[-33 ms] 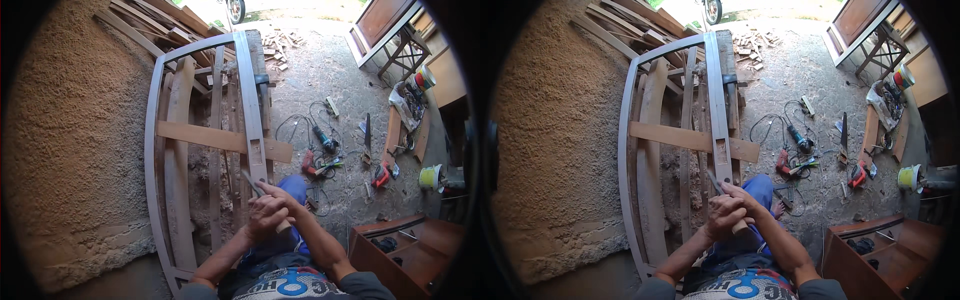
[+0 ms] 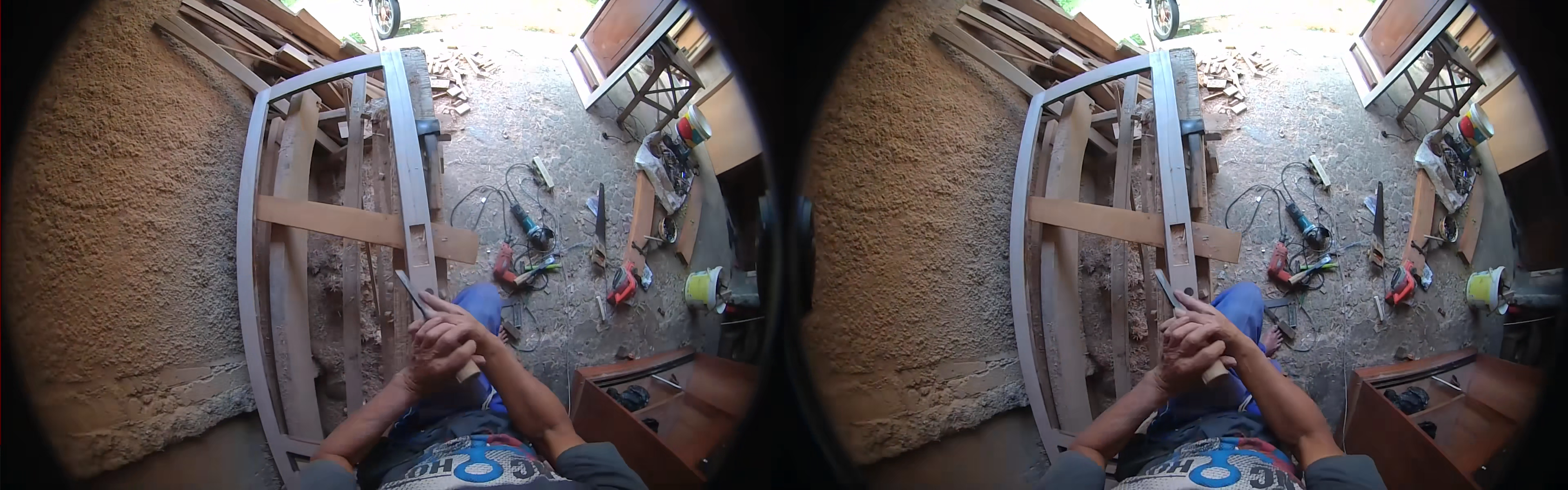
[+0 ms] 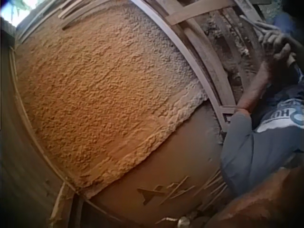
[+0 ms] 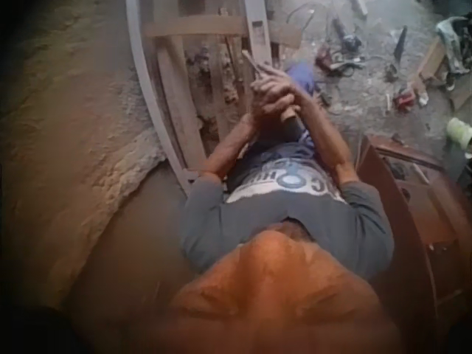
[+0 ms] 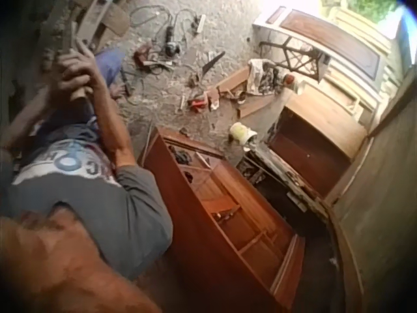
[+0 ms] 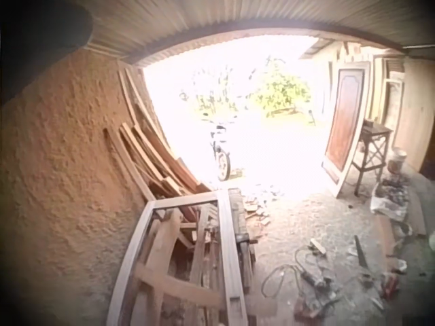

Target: The person is carving a wooden frame using a chisel and a mallet. They repeatedly strike the chisel to remove wood shavings and shape the frame.

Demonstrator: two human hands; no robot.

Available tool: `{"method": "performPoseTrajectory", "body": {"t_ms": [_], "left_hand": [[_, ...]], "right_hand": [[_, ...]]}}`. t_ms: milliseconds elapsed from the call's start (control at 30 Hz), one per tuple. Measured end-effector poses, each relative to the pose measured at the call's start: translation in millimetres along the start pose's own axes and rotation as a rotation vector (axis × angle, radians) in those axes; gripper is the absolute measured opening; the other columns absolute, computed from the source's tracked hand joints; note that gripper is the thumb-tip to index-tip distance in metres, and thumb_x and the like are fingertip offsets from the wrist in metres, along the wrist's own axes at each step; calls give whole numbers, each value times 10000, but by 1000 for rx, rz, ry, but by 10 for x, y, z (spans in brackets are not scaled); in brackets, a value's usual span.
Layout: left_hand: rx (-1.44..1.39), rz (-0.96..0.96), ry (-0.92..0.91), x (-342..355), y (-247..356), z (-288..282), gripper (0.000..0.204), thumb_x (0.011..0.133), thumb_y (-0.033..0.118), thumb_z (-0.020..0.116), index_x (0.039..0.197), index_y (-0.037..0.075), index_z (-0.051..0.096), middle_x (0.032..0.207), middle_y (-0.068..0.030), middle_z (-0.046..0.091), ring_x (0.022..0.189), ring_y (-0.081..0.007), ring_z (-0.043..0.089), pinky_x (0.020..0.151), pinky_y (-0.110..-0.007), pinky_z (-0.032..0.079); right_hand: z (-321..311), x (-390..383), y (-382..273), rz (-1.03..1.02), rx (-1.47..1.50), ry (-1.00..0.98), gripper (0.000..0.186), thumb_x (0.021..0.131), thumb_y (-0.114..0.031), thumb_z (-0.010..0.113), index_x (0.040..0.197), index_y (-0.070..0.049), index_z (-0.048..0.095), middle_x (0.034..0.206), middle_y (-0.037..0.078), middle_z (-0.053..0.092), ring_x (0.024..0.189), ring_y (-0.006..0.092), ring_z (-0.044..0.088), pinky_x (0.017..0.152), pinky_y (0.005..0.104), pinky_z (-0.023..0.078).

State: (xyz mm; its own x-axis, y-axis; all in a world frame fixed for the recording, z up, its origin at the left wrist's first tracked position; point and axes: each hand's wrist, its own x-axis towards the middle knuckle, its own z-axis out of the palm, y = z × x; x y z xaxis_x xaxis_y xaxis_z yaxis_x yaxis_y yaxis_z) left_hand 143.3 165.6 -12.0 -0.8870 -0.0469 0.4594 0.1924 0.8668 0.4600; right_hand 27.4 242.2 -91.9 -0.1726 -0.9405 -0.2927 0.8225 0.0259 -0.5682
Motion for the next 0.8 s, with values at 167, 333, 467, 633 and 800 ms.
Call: {"method": "performPoseTrajectory", "body": {"t_ms": [167, 333, 467, 633, 800], "left_hand": [[-19, -352, -134, -365, 188, -185, 744, 937, 35, 589, 1607, 151, 289, 1566, -252, 394, 1472, -408, 365, 1169, -486, 365], [-1322, -1333, 154, -659, 36, -140, 686, 986, 60, 586, 1589, 36, 261, 1386, -163, 566, 1089, -191, 658, 924, -293, 538], [-1075, -1218, 113, -494, 146, 58, 710, 1006, 165, 638, 1579, -7, 256, 1207, -70, 585, 1020, -125, 589, 886, -269, 509], [-975, -1277, 173, -522, 73, 76, 710, 1014, 158, 599, 1591, -30, 230, 1353, -105, 539, 1155, -140, 563, 956, -280, 493], [-903, -1215, 146, -392, 16, 90, 697, 1042, 219, 507, 1616, 21, 165, 1285, -140, 574, 887, -146, 621, 723, -266, 544]], "right_hand": [[219, -90, 252, -182, -58, 281, 645, 1045, -136, 553, 1602, -40, 244, 1115, 61, 647, 867, 128, 644, 737, 269, 571], [421, -106, 63, 31, -264, 455, 630, 1056, -189, 509, 1623, -145, 240, 941, 64, 649, 557, 154, 597, 517, 299, 538], [256, 139, 230, -15, -309, 484, 678, 1045, -170, 508, 1638, -115, 186, 929, 65, 655, 625, 143, 588, 542, 289, 521], [541, 144, 239, 33, -93, 545, 677, 1035, -168, 512, 1635, -100, 206, 984, 68, 623, 740, 125, 567, 690, 275, 518], [286, 367, 410, -121, -212, 582, 700, 1034, -170, 515, 1642, -103, 175, 1228, 87, 604, 908, 134, 549, 791, 294, 518]]}}
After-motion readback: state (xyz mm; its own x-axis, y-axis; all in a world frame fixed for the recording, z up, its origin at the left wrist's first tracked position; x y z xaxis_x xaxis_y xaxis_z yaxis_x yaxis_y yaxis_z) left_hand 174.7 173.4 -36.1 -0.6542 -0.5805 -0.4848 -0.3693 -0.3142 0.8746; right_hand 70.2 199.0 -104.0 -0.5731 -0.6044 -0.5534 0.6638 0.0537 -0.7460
